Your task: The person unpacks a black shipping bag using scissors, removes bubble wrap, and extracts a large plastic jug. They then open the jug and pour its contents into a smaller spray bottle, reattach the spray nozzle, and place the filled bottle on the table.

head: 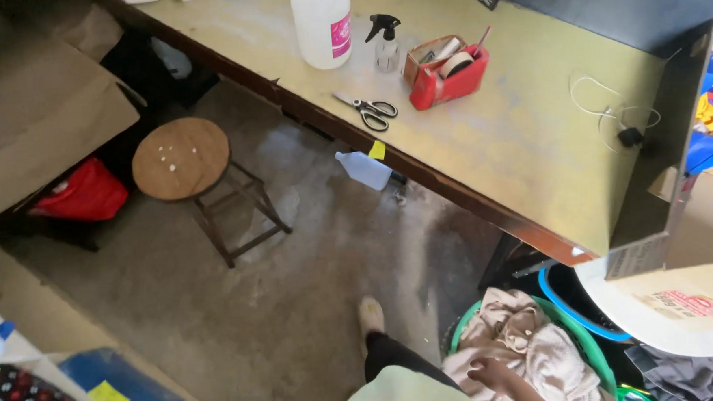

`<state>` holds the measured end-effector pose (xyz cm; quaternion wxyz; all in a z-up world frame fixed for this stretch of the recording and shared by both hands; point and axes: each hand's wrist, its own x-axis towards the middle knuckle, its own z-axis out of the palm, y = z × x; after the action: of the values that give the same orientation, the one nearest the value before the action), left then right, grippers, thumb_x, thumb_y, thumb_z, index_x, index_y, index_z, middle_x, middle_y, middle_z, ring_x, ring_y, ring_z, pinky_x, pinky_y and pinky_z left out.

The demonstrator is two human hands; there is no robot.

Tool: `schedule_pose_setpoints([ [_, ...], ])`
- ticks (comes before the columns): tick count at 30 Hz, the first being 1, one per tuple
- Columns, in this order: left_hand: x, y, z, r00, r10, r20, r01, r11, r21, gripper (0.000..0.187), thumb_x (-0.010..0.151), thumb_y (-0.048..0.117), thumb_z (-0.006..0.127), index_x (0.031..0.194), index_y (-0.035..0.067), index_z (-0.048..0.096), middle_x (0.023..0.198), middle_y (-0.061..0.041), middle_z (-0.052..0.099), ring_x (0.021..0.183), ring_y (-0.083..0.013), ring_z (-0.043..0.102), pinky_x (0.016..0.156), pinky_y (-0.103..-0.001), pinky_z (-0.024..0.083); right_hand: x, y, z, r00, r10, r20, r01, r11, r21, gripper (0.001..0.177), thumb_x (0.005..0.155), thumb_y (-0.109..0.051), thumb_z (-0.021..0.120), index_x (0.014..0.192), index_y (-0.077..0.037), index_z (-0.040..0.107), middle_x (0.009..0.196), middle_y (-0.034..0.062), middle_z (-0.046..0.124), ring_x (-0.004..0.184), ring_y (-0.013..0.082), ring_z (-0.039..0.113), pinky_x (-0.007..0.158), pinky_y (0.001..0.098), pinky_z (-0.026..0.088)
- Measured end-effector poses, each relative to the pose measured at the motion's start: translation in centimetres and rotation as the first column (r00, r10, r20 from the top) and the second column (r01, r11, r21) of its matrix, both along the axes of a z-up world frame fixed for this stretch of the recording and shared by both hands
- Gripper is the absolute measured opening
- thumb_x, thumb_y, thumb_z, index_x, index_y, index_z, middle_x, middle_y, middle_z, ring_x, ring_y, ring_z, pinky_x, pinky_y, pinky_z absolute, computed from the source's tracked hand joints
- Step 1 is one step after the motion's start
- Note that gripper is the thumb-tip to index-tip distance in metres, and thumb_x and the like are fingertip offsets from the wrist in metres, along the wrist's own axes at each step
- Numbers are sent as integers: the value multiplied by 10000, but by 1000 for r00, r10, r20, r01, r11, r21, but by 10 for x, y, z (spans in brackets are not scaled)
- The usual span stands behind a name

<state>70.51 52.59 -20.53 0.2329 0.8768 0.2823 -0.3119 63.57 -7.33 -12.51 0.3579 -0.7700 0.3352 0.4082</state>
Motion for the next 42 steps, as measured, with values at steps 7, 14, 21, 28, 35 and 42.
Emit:
schedule_pose_setpoints([
  [7, 157, -67, 11, 975, -187, -119, 175, 979, -102, 623, 779, 627, 539, 1303, 291, 567, 1337, 76, 610, 1247, -161, 573, 1084, -309, 396, 155, -11, -54, 948, 315, -31, -317, 942, -108, 420, 776, -519, 607, 1131, -301, 662, 1248, 35, 621, 1152, 234, 582, 942, 315, 453],
  [14, 308, -104, 30, 948, -314, -60, 313, 949, -28, 570, 818, 582, 530, 1282, 253, 559, 1229, 18, 675, 1163, -226, 622, 1010, -348, 449, 400, 24, 118, 806, 304, 508, -285, 951, -116, 505, 866, -376, 562, 1326, -172, 525, 1297, 39, 586, 1123, 213, 604, 930, 358, 466],
  [21, 559, -247, 299, 652, -485, 582, 608, 793, -20, 273, 939, 338, 490, 898, 108, 632, 835, -68, 642, 786, -233, 623, 691, -369, 520, 520, 62, 239, 775, 238, 585, -253, 966, -59, 512, 870, -329, 575, 1348, -168, 490, 1297, 30, 585, 1072, 195, 598, 923, 318, 444],
  [28, 721, -409, 386, -12, -491, 871, 929, 316, 191, 172, 879, 272, 589, 825, 109, 597, 806, -97, 602, 768, -292, 585, 664, -434, 475, 539, 104, 240, 849, -18, 527, -14, 998, 57, 535, 841, -356, 591, 1330, -155, 510, 1270, 27, 614, 1066, 176, 613, 903, 303, 453],
  [35, 775, -544, 326, -220, -841, 493, 915, -3, 403, 383, 813, 261, 609, 1122, 49, 526, 1041, -156, 612, 947, -343, 611, 755, -440, 534, 535, 121, 252, 787, -356, 504, 353, 929, 106, 546, 820, -367, 604, 1325, -172, 533, 1340, -20, 603, 1149, 107, 633, 983, 266, 471],
  [42, 733, -487, 332, -325, -774, 544, 905, -88, 416, 140, 822, 53, 495, 918, 88, 592, 724, -86, 678, 632, -315, 692, 484, -438, 543, 550, 104, 325, 752, -334, 569, 406, 914, -1, 507, 863, -385, 536, 1345, -231, 505, 1360, -14, 569, 1226, 141, 559, 993, 326, 533],
])
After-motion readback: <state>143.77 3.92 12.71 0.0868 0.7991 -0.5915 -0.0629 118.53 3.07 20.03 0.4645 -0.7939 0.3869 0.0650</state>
